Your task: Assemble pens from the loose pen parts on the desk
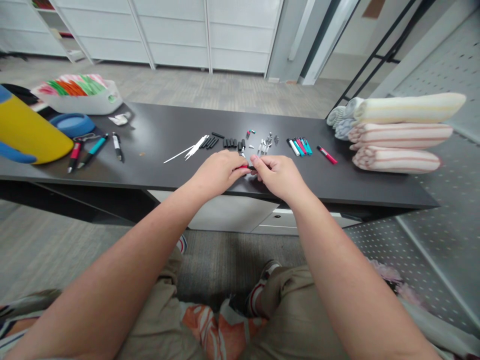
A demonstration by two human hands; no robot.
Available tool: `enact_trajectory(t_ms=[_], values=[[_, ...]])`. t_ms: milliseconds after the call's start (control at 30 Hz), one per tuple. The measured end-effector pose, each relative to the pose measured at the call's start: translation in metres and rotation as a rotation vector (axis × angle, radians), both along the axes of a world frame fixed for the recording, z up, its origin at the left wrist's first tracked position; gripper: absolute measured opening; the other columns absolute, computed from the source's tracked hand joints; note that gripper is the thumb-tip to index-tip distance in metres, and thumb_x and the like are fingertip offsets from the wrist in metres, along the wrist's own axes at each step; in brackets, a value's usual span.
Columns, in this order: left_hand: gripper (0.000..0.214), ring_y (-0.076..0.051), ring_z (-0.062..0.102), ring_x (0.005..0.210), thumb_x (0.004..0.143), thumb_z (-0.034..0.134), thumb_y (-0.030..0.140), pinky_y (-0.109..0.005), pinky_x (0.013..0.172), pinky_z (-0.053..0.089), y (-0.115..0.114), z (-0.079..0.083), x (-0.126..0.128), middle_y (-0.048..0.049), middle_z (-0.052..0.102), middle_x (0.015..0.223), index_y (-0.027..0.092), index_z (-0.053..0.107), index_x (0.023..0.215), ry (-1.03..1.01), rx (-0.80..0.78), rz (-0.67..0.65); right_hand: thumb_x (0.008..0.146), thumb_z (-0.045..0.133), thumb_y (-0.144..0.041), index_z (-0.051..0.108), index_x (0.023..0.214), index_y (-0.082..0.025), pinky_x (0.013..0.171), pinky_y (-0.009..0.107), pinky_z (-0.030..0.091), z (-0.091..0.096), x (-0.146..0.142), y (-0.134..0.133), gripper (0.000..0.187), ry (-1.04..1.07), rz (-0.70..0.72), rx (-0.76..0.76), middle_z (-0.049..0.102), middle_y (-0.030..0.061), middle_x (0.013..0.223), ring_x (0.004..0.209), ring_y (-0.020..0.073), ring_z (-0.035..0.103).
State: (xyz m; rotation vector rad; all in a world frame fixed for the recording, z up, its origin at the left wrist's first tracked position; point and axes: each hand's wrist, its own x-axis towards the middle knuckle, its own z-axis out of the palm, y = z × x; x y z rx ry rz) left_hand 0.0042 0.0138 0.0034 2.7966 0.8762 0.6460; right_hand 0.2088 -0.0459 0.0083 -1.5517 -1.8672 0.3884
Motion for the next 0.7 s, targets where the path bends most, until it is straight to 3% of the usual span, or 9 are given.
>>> enact_trajectory(t_ms=[167, 433, 567, 633, 700], values=[[0.022, -0.026, 0.067, 0.102, 0.103, 0.063, 0.036, -0.038, 0.092, 0.049, 0.002, -0.002, -0.002, -0.0081, 0.076, 0.104, 0.019, 0.075, 0.105, -0.071, -0.029, 0.016, 0.098, 0.068, -0.056, 0.071, 0.095, -0.021, 0.064, 0.028, 0.043, -0.005, 0.010, 0.003, 0.035, 0.201, 0.085, -0.051, 0.073, 0.0019, 0.080, 0.068, 0.0167, 0.064], [0.019, -0.024, 0.066, 0.097, 0.099, 0.068, 0.038, -0.037, 0.089, 0.047, 0.004, -0.003, -0.002, -0.0065, 0.076, 0.099, 0.021, 0.075, 0.096, -0.162, -0.083, -0.008, 0.095, 0.068, -0.067, 0.068, 0.079, -0.021, 0.057, 0.028, 0.043, -0.007, 0.007, 0.002, 0.049, 0.239, 0.007, -0.073, 0.069, 0.0029, 0.069, 0.059, 0.0157, 0.060], [0.022, -0.017, 0.064, 0.080, 0.101, 0.063, 0.041, -0.031, 0.079, 0.048, 0.011, -0.001, -0.007, -0.0021, 0.072, 0.085, 0.021, 0.070, 0.095, -0.500, -0.381, 0.072, 0.092, 0.054, -0.087, 0.069, 0.090, -0.021, 0.050, 0.027, 0.048, -0.003, 0.010, 0.007, 0.067, 0.770, -0.094, -0.091, 0.070, 0.0043, 0.074, 0.052, 0.0136, 0.059], [0.028, -0.014, 0.059, 0.069, 0.105, 0.055, 0.045, -0.028, 0.070, 0.047, 0.017, -0.001, -0.011, -0.0008, 0.066, 0.077, 0.021, 0.066, 0.096, -0.783, -0.574, 0.122, 0.091, 0.047, -0.092, 0.068, 0.094, -0.022, 0.045, 0.025, 0.045, -0.001, 0.015, 0.011, 0.074, 1.026, -0.157, -0.057, 0.068, 0.0033, 0.073, 0.048, 0.0120, 0.055], [0.031, -0.012, 0.054, 0.062, 0.105, 0.053, 0.050, -0.026, 0.064, 0.046, 0.024, -0.002, -0.015, -0.0001, 0.063, 0.075, 0.021, 0.063, 0.097, -1.017, -0.728, 0.137, 0.091, 0.045, -0.092, 0.067, 0.092, -0.022, 0.040, 0.024, 0.040, -0.001, 0.019, 0.013, 0.073, 1.150, -0.189, -0.029, 0.063, 0.0009, 0.069, 0.045, 0.0106, 0.050]])
